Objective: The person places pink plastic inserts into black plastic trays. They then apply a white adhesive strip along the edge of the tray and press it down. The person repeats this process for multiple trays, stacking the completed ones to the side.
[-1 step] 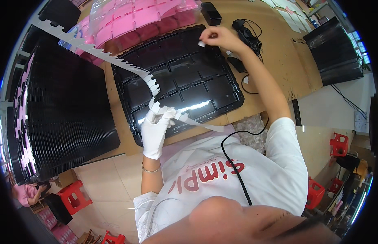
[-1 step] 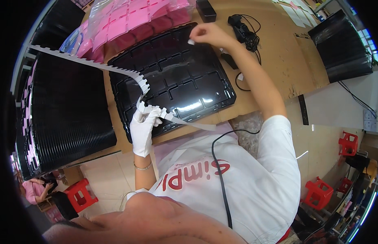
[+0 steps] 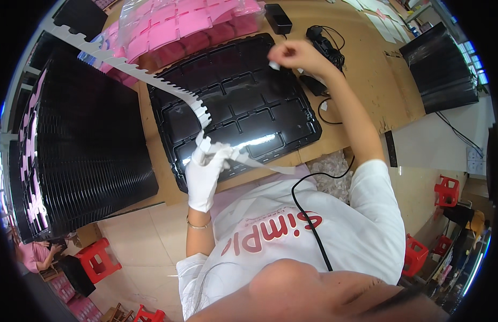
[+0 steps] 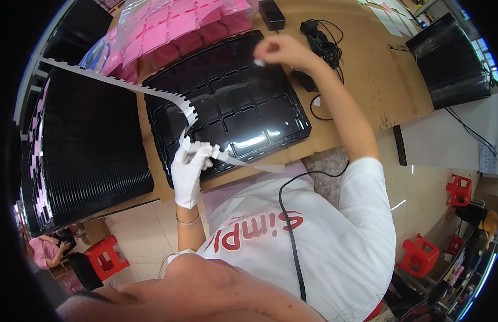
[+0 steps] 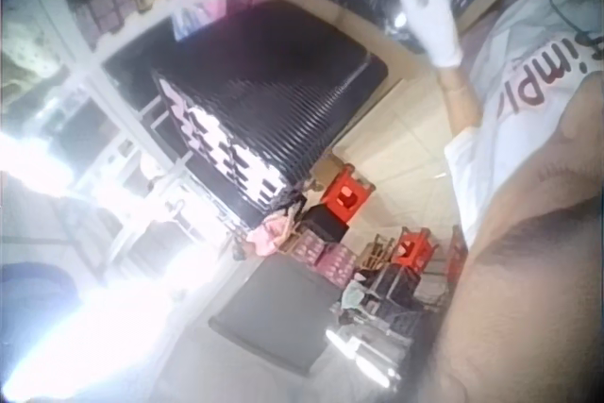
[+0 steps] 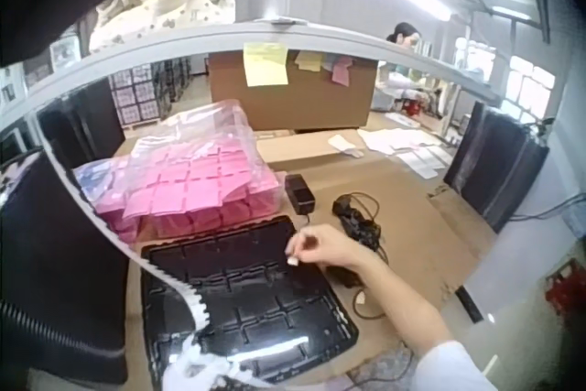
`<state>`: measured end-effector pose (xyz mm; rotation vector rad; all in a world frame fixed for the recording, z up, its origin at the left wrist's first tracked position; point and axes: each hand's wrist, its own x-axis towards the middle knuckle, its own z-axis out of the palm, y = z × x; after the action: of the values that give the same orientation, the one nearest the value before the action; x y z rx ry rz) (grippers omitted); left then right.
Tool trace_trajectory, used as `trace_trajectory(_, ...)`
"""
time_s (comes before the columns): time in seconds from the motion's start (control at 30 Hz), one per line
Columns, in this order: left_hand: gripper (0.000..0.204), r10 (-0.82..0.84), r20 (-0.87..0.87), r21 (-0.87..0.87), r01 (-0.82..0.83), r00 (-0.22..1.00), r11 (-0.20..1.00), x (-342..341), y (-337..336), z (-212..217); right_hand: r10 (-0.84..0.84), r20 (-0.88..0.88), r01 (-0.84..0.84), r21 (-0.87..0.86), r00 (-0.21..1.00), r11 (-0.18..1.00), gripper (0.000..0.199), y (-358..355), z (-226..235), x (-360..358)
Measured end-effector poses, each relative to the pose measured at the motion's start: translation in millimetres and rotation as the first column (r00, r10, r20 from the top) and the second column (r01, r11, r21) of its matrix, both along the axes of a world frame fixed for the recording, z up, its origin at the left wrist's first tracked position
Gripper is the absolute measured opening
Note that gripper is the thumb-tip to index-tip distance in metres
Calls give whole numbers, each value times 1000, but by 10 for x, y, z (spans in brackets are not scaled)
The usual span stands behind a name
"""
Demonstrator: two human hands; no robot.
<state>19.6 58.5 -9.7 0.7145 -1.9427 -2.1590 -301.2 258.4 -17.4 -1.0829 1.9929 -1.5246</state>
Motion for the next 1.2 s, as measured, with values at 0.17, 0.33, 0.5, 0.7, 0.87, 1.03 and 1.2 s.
trace_trajectory(0.17, 15, -443, 29, -328, 427, 896, 843, 634, -152, -190, 124, 150, -184, 498, 981, 847, 7, 1362, 590, 1208)
trace_trajectory(0.33, 22, -678, 431, -531, 775, 595, 343, 951, -350, 379, 128, 470, -358, 442, 874, 823, 26, 1942, 836, 1727)
trace_trajectory(0.5, 46, 144, 535, -687, 329, 833, 648, 599, -927, 571, -184, -215, 240, 271, 959, 932, 18, 1033, 693, 1090)
trace_trajectory(0.7, 37, -258, 493, -593, 538, 831, 599, 125, -766, 626, -191, -817, 34, -206, 544, 978, 15, -1117, 637, 71)
trace_trajectory(0.87, 35, -825, 358, -431, 861, 438, 270, 579, -467, 131, -31, -939, 105, 5, 343, 995, 18, -2039, 418, -366)
trace_trajectory(1.03, 44, -611, 631, -114, 836, 478, 537, 1035, -520, 90, 172, -795, 130, 300, 582, 945, 11, -2044, 515, -518)
trace_trajectory(1.2, 38, -73, 530, -573, 420, 845, 704, 1240, -543, 243, 119, -908, 46, 150, 401, 988, 14, -2013, 424, -556)
